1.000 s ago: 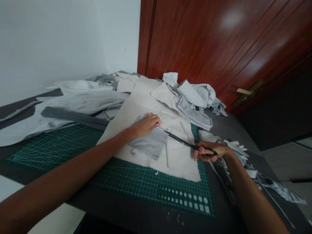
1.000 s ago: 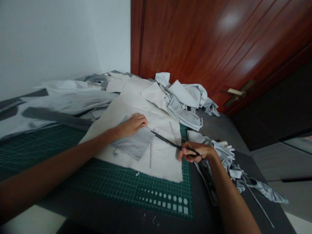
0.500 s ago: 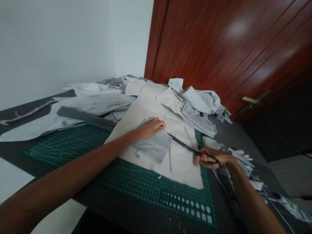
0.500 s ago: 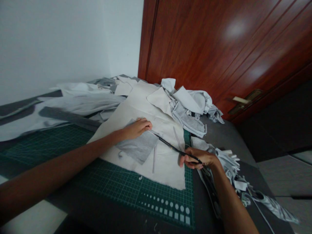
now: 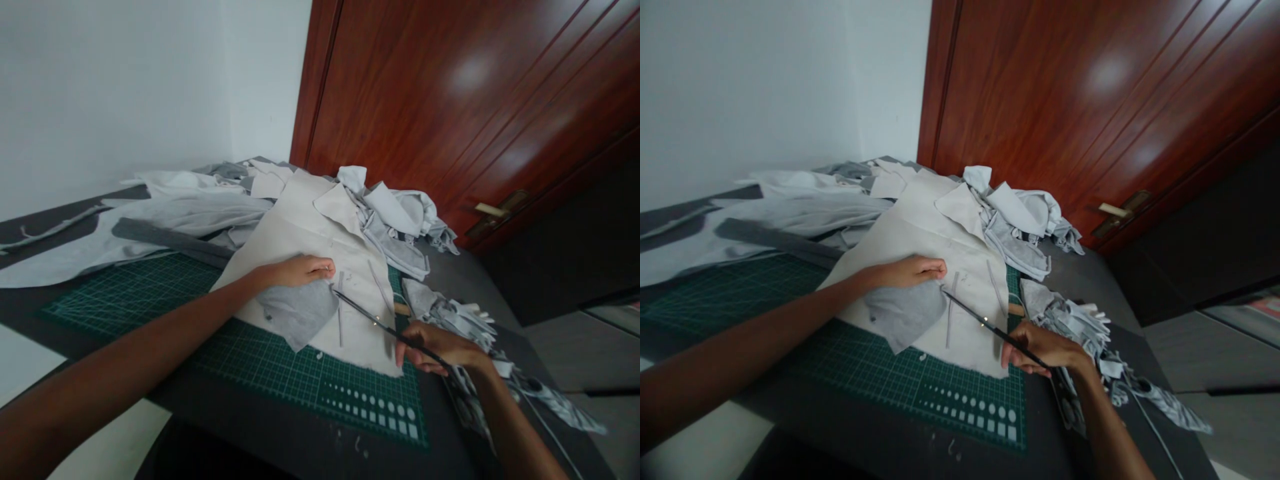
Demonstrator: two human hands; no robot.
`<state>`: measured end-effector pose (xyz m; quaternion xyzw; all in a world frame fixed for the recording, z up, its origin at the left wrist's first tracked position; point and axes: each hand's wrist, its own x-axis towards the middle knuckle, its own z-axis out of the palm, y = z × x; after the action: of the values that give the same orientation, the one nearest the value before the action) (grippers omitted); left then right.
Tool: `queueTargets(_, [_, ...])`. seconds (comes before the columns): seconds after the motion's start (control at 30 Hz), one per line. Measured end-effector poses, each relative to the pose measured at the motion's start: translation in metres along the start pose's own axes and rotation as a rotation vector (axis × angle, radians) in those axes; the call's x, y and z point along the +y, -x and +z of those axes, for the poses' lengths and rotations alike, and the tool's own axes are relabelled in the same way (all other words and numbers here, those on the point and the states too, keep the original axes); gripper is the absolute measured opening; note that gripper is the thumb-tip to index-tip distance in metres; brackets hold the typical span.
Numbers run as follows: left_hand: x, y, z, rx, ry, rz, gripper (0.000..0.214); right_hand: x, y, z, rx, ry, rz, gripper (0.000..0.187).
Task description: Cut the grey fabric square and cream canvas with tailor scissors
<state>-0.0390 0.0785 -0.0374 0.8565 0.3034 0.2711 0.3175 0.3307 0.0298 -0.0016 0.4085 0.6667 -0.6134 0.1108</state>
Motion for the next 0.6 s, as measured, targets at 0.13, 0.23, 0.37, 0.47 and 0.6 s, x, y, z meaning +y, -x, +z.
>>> queueTargets(0.13, [0.004,0.0,0.007,-0.046,0.017,0.01,0.021,0.012,-0.002,0.009,0.026,0.021,-0.005,0.044])
queueTargets(0.23, [0.003,-0.001,0.01,-0.06,0.022,0.009,0.02,0.016,0.0,0.01,-0.022,0.028,-0.031,0.058])
queueTargets(0.37, [0.001,0.0,0.012,-0.068,0.03,0.008,0.018,0.019,0.006,0.009,-0.058,0.002,-0.058,0.068])
queueTargets(0.47, [0.001,0.001,0.015,-0.073,0.032,0.003,0.018,0.022,0.007,0.01,-0.06,-0.003,-0.039,0.071])
queueTargets(0.6, [0.001,0.001,0.018,-0.056,0.026,0.002,0.021,0.02,0.008,0.011,-0.05,-0.016,-0.046,0.074])
